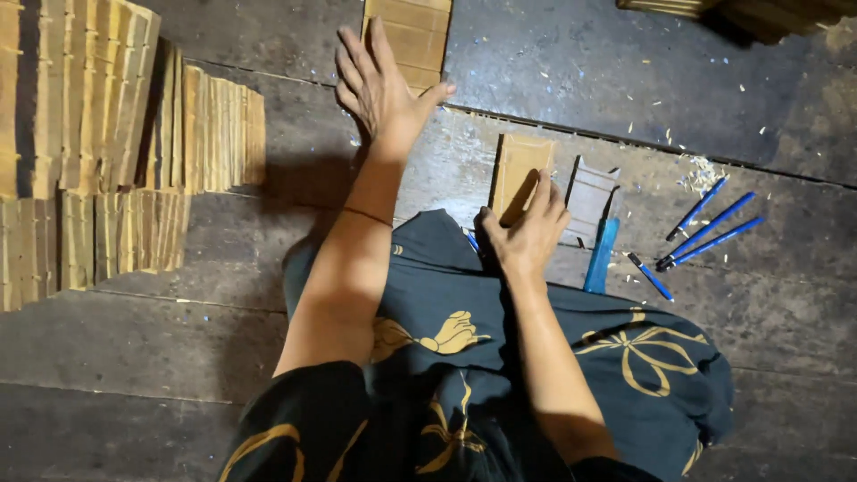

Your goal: Marking and cutting small wooden slats using a template, a marking pen, and a utility knife while sitting on the floor.

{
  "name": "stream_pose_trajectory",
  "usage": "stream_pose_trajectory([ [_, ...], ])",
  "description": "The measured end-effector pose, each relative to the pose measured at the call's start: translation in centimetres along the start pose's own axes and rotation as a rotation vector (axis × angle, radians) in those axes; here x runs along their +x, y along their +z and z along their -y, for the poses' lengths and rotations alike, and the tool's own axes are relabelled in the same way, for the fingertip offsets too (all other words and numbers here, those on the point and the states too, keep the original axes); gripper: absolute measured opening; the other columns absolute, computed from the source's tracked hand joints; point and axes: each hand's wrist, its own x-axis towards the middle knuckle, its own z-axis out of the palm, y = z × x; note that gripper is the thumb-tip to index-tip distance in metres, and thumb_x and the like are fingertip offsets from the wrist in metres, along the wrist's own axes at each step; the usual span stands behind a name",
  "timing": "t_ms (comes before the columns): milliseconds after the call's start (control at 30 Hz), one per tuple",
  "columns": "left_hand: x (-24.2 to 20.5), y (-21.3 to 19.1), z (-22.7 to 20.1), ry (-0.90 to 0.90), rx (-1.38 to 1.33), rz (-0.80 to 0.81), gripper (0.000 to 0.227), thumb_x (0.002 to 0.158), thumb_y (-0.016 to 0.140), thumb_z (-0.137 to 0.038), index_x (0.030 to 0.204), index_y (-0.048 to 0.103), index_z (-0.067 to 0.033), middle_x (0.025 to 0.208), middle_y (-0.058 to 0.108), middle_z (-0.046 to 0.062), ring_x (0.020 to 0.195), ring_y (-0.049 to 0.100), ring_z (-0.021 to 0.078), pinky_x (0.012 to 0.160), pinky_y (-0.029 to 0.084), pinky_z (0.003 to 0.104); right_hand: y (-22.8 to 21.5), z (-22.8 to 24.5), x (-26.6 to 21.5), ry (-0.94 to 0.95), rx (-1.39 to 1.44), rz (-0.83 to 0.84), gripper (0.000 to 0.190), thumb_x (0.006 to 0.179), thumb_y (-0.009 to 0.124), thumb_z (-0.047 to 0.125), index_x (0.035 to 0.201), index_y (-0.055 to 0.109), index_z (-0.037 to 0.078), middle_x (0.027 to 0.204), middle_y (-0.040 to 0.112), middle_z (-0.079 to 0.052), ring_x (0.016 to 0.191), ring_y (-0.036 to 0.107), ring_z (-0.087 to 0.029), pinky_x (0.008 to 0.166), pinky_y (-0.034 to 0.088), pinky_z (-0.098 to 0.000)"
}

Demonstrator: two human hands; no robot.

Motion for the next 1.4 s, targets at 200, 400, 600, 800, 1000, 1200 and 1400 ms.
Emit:
stream_pose_trajectory([
  [200, 0.8, -2.7, -0.3, -0.023, -0.091, -0.022, 0.137, 0.062, 0.110, -0.055, 0.158, 0.017, -0.0286, 0.162, 0.040, 0.008, 0.138, 0.044, 0.0362, 0.101, 0.042, 0.057, -3.5, 5.0, -1.3, 0.090, 0.313, -0.029, 0.095, 0.075, 0.078, 0.047, 0.153, 0.036, 0.013, 0.146, 0.054, -0.016, 0.130, 0.046, -0.035, 0.108, 0.036, -0.0504],
  [400, 4.4, -3.0, 4.4, -0.378, -0.585, 0.009, 0.051, 0.072, 0.083, -0.021, 0.122, 0.070, -0.0236, 0.111, 0.081, 0.000, 0.102, 0.078, 0.0226, 0.093, 0.058, 0.037, -2.3, 8.0, -0.8, -0.160, 0.360, -0.120, 0.079, 0.084, 0.076, 0.048, 0.143, 0.046, 0.006, 0.138, 0.057, -0.016, 0.126, 0.052, -0.033, 0.107, 0.037, -0.0433],
  [600, 2.6, -10.3, 2.9, 0.029, -0.846, -0.465, 0.025, 0.088, 0.068, -0.014, 0.112, 0.066, -0.0190, 0.096, 0.076, 0.000, 0.083, 0.068, 0.0161, 0.065, 0.057, 0.031, 2.7, 12.6, 2.7, -0.349, 0.278, -0.072, 0.073, 0.085, 0.068, 0.058, 0.135, 0.052, 0.008, 0.137, 0.052, -0.025, 0.126, 0.048, -0.042, 0.104, 0.036, -0.0495],
  [800, 0.8, -16.2, 2.1, 0.130, -1.111, -0.623, 0.023, 0.100, 0.064, -0.018, 0.122, 0.060, -0.0104, 0.105, 0.057, 0.003, 0.098, 0.056, 0.0172, 0.087, 0.052, 0.030, 6.8, 18.0, 8.3, -0.261, 0.114, -0.142, 0.077, 0.092, 0.051, 0.071, 0.137, 0.052, 0.009, 0.140, 0.044, -0.027, 0.122, 0.046, -0.044, 0.103, 0.041, -0.0545],
  [1000, 2.6, -12.2, 4.6, 0.098, -1.296, -0.591, 0.030, 0.098, 0.071, -0.012, 0.126, 0.062, -0.0064, 0.114, 0.066, 0.007, 0.105, 0.063, 0.0167, 0.093, 0.056, 0.028, 8.9, 17.2, 8.4, -0.258, -0.203, -0.137, 0.071, 0.084, 0.077, 0.068, 0.134, 0.060, 0.021, 0.143, 0.051, -0.011, 0.115, 0.049, -0.036, 0.088, 0.041, -0.0487],
  [1200, 2.1, -9.3, 4.8, 0.095, -1.618, -0.335, 0.034, 0.093, 0.074, -0.007, 0.123, 0.061, 0.0003, 0.107, 0.068, 0.014, 0.099, 0.066, 0.0197, 0.087, 0.054, 0.029, 7.5, 14.7, 8.7, -0.379, -0.047, -0.143, 0.066, 0.099, 0.062, 0.066, 0.144, 0.053, 0.019, 0.153, 0.045, -0.010, 0.120, 0.051, -0.039, 0.097, 0.047, -0.0532],
  [1400, -3.3, -3.3, 0.9, 0.085, -1.749, 0.211, 0.034, 0.090, 0.069, 0.006, 0.122, 0.059, 0.0009, 0.108, 0.071, 0.015, 0.095, 0.068, 0.0220, 0.089, 0.056, 0.034, -1.7, 1.9, 1.0, -0.259, 0.156, -0.326, 0.026, 0.105, 0.060, 0.010, 0.130, 0.057, 0.002, 0.127, 0.061, -0.020, 0.118, 0.055, -0.038, 0.104, 0.040, -0.0468],
])
